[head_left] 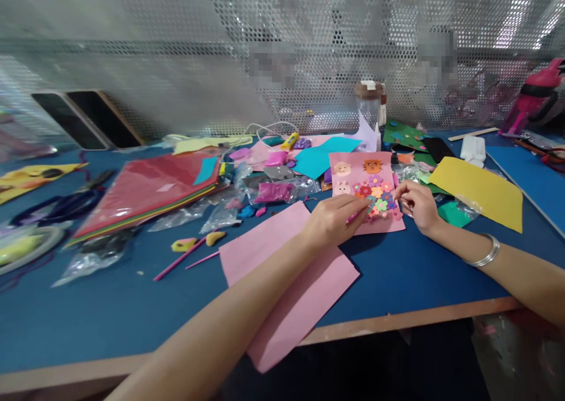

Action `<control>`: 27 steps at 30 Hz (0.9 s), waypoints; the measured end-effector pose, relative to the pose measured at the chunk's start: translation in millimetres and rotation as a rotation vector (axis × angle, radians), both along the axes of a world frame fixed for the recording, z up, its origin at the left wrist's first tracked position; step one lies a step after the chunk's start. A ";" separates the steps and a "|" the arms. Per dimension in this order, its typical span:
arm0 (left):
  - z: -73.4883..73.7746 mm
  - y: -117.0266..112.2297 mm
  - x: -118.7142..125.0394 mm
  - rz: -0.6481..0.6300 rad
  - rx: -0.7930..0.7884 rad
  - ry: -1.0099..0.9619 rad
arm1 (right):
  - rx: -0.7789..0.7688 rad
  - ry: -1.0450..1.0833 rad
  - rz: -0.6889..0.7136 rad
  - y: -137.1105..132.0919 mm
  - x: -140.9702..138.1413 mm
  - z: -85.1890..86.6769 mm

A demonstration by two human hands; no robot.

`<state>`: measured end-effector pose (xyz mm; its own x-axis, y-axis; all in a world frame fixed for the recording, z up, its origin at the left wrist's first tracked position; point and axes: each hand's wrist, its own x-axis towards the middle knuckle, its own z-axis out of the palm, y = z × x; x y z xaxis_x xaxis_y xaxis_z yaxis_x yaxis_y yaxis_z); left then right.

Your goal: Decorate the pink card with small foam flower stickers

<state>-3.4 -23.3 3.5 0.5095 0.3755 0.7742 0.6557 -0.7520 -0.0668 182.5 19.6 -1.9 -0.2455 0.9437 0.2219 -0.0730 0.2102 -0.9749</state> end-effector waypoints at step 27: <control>-1.6 1.0 -1.1 0.024 -0.034 0.034 | -0.007 0.016 0.056 0.0 1.2 -0.1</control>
<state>-4.4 -22.2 1.9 0.5259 0.4132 0.7435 0.6711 -0.7386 -0.0642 183.7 19.6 -2.0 -0.2943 0.9301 0.2198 -0.0996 0.1989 -0.9749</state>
